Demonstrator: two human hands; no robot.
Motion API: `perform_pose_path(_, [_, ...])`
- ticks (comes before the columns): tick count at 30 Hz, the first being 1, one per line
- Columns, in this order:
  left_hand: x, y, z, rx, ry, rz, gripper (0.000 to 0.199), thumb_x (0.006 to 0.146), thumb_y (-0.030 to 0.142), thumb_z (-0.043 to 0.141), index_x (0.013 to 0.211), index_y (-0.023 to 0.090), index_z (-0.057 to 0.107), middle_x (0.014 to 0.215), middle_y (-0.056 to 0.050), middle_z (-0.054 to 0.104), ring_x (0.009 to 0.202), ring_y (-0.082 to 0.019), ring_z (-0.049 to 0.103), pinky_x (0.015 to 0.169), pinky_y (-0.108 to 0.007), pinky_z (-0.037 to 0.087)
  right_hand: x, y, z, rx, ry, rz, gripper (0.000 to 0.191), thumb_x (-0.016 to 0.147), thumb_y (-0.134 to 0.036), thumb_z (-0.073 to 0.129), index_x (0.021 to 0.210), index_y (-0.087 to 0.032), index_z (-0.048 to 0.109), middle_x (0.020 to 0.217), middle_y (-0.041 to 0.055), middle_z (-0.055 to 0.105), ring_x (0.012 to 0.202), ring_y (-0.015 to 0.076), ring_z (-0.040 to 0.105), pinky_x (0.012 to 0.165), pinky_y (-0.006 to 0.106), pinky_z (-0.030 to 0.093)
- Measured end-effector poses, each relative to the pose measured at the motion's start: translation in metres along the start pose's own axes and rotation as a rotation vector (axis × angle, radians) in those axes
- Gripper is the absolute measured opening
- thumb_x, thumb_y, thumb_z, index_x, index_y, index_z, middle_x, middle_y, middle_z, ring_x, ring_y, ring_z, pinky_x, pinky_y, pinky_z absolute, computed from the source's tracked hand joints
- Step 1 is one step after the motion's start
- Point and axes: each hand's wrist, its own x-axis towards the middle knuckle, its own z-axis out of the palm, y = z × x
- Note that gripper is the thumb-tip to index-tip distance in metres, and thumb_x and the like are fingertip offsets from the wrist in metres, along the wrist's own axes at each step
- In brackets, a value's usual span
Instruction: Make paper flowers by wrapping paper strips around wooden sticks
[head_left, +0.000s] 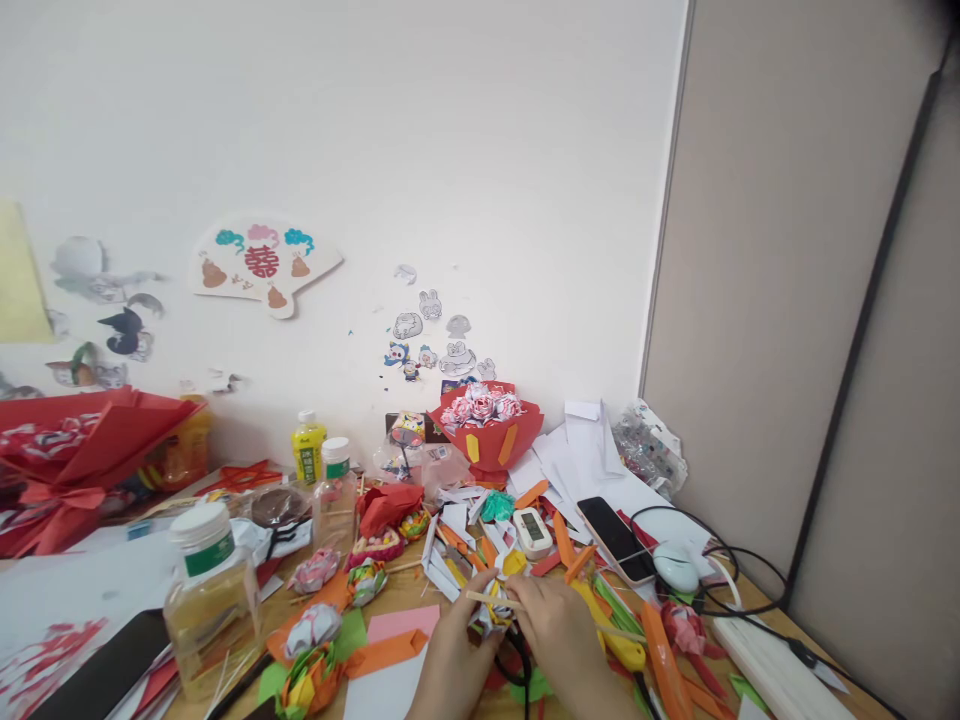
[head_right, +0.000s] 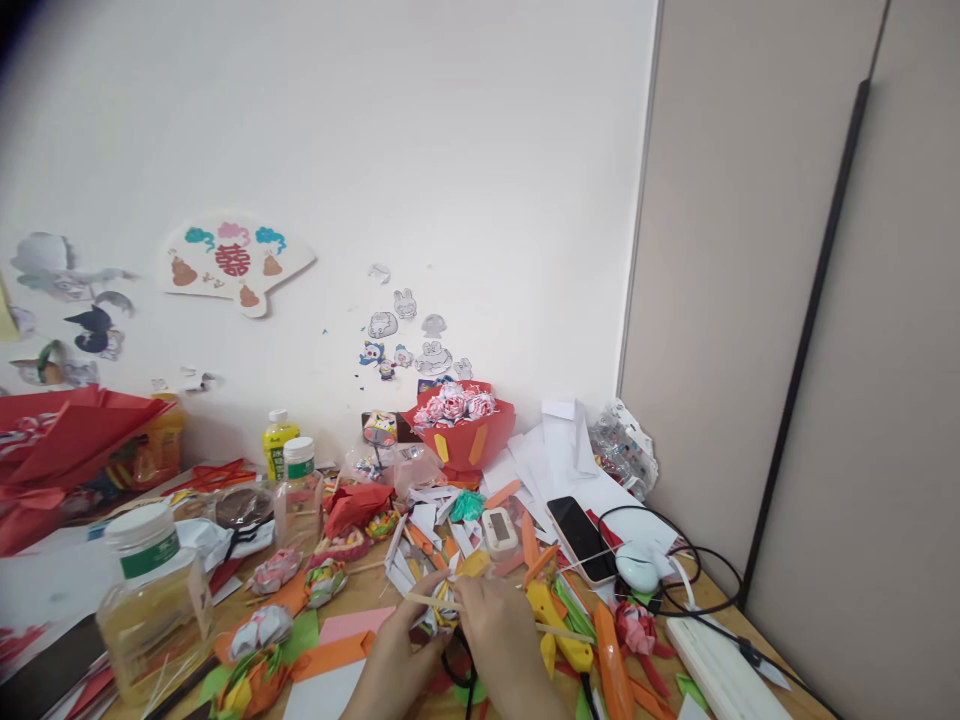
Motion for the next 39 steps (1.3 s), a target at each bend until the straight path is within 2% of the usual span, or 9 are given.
perform_pose_path(5, [-0.001, 0.002, 0.0, 0.026, -0.019, -0.017, 0.053, 0.064, 0.011, 0.053, 0.116, 0.022, 0.054, 0.106, -0.006, 0.065, 0.097, -0.023, 0.058, 0.084, -0.032, 0.044, -0.001, 0.0, 0.001, -0.044, -0.011, -0.021, 0.031, 0.093, -0.02, 0.03, 0.077, -0.02, 0.057, 0.058, 0.0007, 0.06, 0.052, 0.0161, 0.058, 0.048, 0.025, 0.033])
perform_pose_path(9, [-0.003, 0.007, 0.001, 0.053, 0.001, -0.041, 0.054, 0.063, 0.01, 0.052, 0.116, 0.021, 0.054, 0.104, -0.006, 0.066, 0.099, -0.023, 0.057, 0.085, -0.032, 0.044, -0.003, 0.0, 0.003, -0.091, 0.007, 0.015, 0.029, 0.093, -0.022, 0.03, 0.081, -0.02, 0.057, 0.056, 0.0017, 0.059, 0.051, 0.0164, 0.057, 0.047, 0.025, 0.033])
perform_pose_path(14, [-0.006, 0.01, 0.006, 0.033, -0.005, -0.08, 0.053, 0.065, 0.012, 0.051, 0.118, 0.02, 0.052, 0.108, -0.007, 0.064, 0.085, -0.022, 0.061, 0.076, -0.03, 0.047, -0.005, 0.001, 0.007, -0.084, 0.004, 0.025, 0.029, 0.092, -0.02, 0.03, 0.077, -0.019, 0.055, 0.056, 0.0018, 0.059, 0.049, 0.016, 0.057, 0.046, 0.025, 0.032])
perform_pose_path(20, [-0.007, 0.005, 0.007, 0.003, 0.023, -0.058, 0.046, 0.065, 0.014, 0.053, 0.11, 0.021, 0.058, 0.104, -0.006, 0.066, 0.087, -0.023, 0.061, 0.076, -0.03, 0.047, -0.004, 0.0, 0.006, -0.073, -0.089, 0.028, 0.017, 0.087, -0.013, 0.042, 0.077, -0.02, 0.054, 0.058, 0.0006, 0.061, 0.05, 0.0155, 0.058, 0.046, 0.024, 0.03])
perform_pose_path(24, [-0.007, 0.008, 0.005, 0.021, 0.002, -0.041, 0.048, 0.064, 0.013, 0.054, 0.111, 0.024, 0.057, 0.109, -0.005, 0.064, 0.095, -0.024, 0.058, 0.081, -0.031, 0.045, -0.001, 0.001, -0.001, -0.001, -0.17, 0.085, 0.014, 0.084, -0.014, 0.045, 0.077, -0.02, 0.055, 0.062, 0.0002, 0.063, 0.054, 0.0155, 0.059, 0.047, 0.023, 0.03])
perform_pose_path(29, [-0.005, 0.01, 0.002, 0.058, -0.03, -0.006, 0.051, 0.063, 0.01, 0.052, 0.112, 0.024, 0.056, 0.1, -0.004, 0.066, 0.089, -0.023, 0.059, 0.076, -0.029, 0.045, 0.005, 0.006, -0.01, 0.285, -0.282, 0.26, 0.013, 0.084, -0.019, 0.047, 0.081, -0.023, 0.059, 0.066, -0.0026, 0.064, 0.058, 0.0138, 0.059, 0.051, 0.021, 0.032])
perform_pose_path(33, [-0.004, 0.011, 0.001, 0.018, -0.049, 0.026, 0.049, 0.063, 0.01, 0.052, 0.11, 0.024, 0.057, 0.104, -0.004, 0.065, 0.093, -0.023, 0.058, 0.079, -0.03, 0.045, 0.007, 0.011, -0.012, 0.439, -0.331, 0.389, 0.007, 0.081, -0.021, 0.051, 0.082, -0.021, 0.058, 0.062, -0.0031, 0.061, 0.057, 0.0139, 0.057, 0.05, 0.02, 0.032])
perform_pose_path(36, [-0.005, 0.015, 0.002, -0.004, -0.075, 0.035, 0.047, 0.063, 0.01, 0.052, 0.108, 0.024, 0.058, 0.106, -0.004, 0.065, 0.092, -0.023, 0.058, 0.075, -0.029, 0.046, 0.007, 0.013, -0.013, 0.456, -0.343, 0.404, 0.006, 0.081, -0.021, 0.052, 0.08, -0.021, 0.058, 0.061, -0.0028, 0.06, 0.056, 0.014, 0.056, 0.049, 0.02, 0.032])
perform_pose_path(39, [-0.004, 0.017, 0.002, -0.008, -0.056, 0.008, 0.05, 0.061, 0.009, 0.053, 0.109, 0.023, 0.058, 0.108, -0.004, 0.064, 0.094, -0.023, 0.058, 0.073, -0.029, 0.047, 0.007, 0.013, -0.014, 0.389, -0.282, 0.342, 0.011, 0.084, -0.022, 0.048, 0.08, -0.02, 0.058, 0.065, -0.0009, 0.062, 0.058, 0.0146, 0.057, 0.052, 0.021, 0.035])
